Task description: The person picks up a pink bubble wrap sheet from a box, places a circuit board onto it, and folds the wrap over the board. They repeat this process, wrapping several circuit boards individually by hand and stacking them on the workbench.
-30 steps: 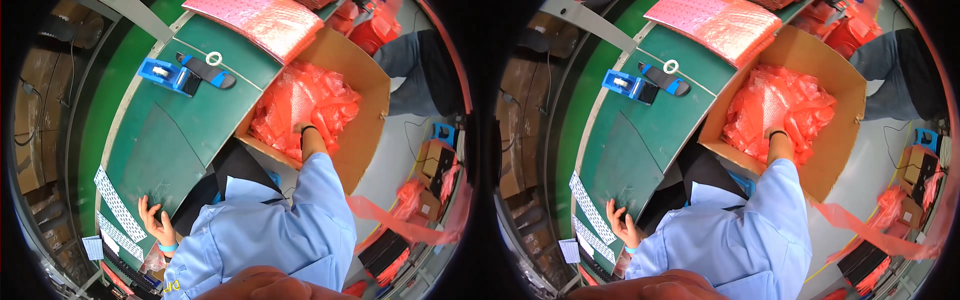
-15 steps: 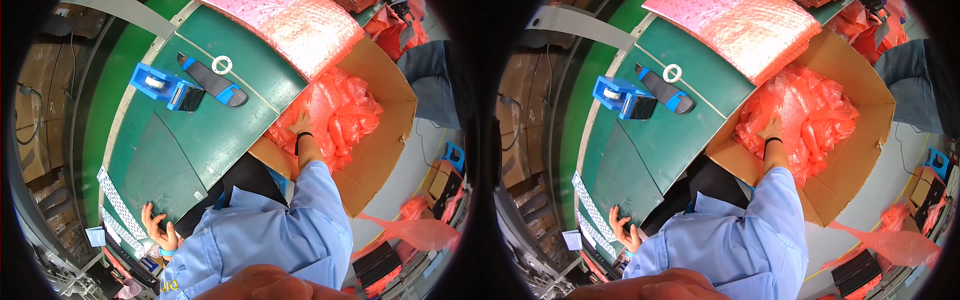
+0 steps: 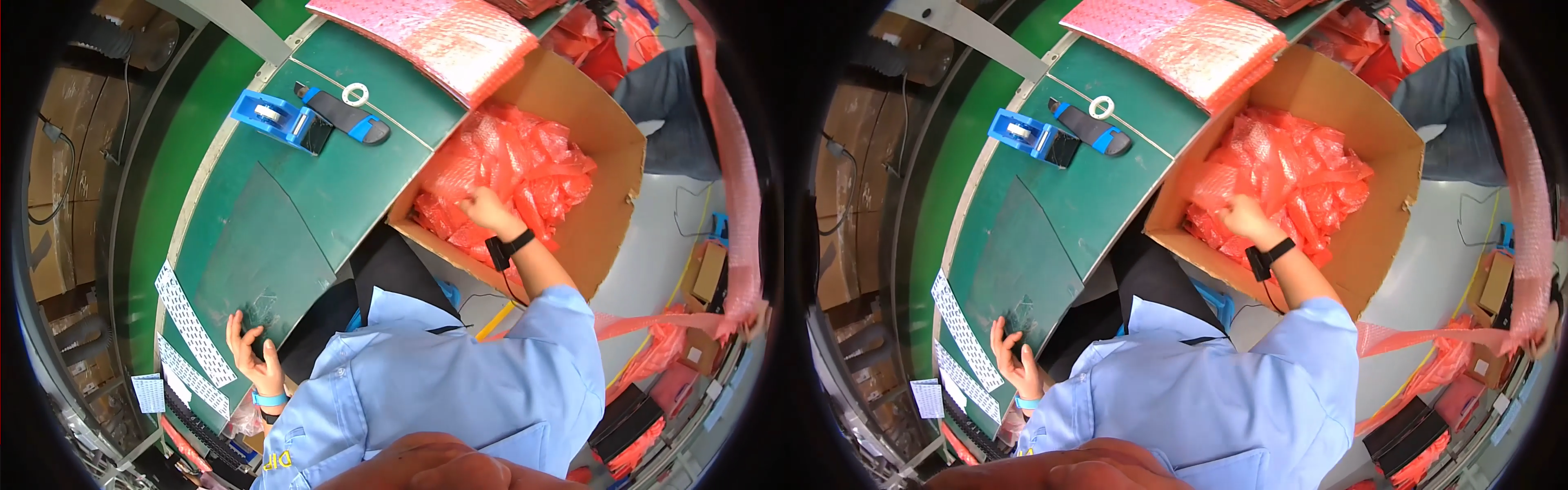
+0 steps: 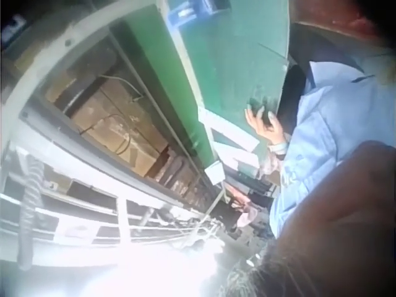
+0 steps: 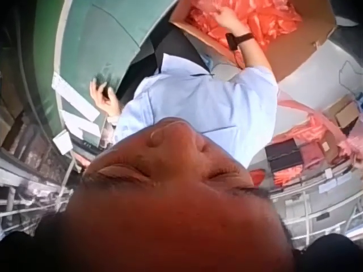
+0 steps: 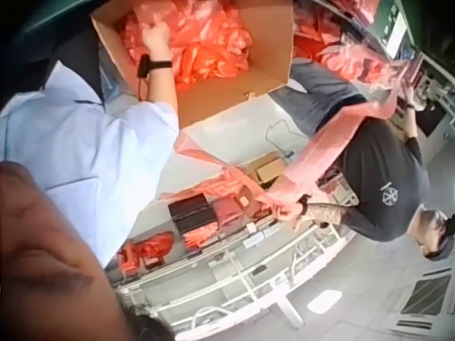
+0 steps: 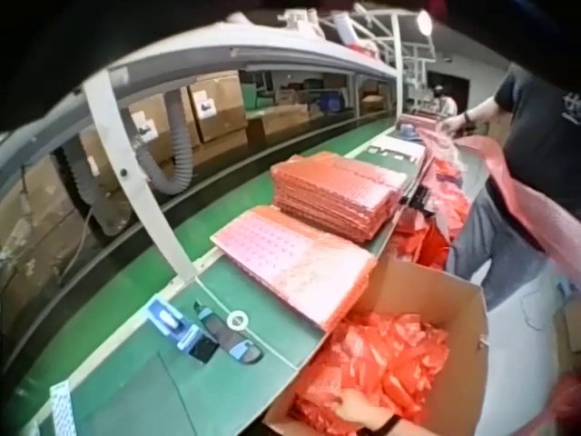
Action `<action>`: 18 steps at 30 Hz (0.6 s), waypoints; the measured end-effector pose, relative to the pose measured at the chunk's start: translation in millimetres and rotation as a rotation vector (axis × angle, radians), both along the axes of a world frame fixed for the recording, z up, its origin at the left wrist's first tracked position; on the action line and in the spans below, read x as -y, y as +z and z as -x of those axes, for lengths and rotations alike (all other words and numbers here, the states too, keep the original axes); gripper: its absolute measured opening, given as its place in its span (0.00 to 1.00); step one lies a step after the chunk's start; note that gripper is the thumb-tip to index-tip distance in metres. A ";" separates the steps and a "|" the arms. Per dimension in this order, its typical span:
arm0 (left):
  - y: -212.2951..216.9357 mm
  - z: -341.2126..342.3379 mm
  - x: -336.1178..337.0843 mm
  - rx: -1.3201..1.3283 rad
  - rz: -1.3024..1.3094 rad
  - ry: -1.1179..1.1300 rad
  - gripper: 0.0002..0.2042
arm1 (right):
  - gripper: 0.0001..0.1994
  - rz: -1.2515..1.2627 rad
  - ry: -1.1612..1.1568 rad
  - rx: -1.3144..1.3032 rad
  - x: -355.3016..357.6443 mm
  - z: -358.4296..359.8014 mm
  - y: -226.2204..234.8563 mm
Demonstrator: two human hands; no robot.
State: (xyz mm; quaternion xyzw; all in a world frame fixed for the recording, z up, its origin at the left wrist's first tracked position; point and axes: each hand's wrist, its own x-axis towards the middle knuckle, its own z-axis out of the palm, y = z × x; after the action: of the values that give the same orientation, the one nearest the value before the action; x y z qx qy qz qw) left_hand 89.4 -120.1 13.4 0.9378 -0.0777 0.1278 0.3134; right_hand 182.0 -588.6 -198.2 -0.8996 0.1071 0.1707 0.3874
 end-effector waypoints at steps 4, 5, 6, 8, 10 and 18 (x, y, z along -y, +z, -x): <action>13.8 0.0 2.3 -0.158 0.317 0.003 0.10 | 0.08 -0.114 0.296 0.556 -55.2 51.3 102.3; 20.8 2.8 1.5 -0.305 0.462 -0.031 0.11 | 0.06 -0.178 0.382 0.597 -71.8 61.7 122.8; 26.7 2.6 4.1 -0.458 0.600 -0.073 0.12 | 0.06 -0.388 0.358 0.624 -89.9 74.7 137.8; 32.0 2.1 23.1 -0.512 0.651 -0.180 0.15 | 0.06 -0.708 0.419 0.758 -130.6 86.6 164.4; 33.9 -1.3 40.7 -0.637 0.731 -0.412 0.20 | 0.08 -0.772 0.562 0.856 -162.6 95.9 170.9; 40.7 20.7 10.4 -0.323 0.730 -0.207 0.22 | 0.12 -0.748 0.608 0.949 -196.1 83.2 199.5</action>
State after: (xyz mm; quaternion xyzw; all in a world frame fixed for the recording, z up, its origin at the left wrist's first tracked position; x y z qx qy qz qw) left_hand 68.7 -130.5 54.1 0.7602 -0.0707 -0.0341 0.6449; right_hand 98.8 -392.5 1.3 -0.6726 -0.3987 -0.1160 0.6125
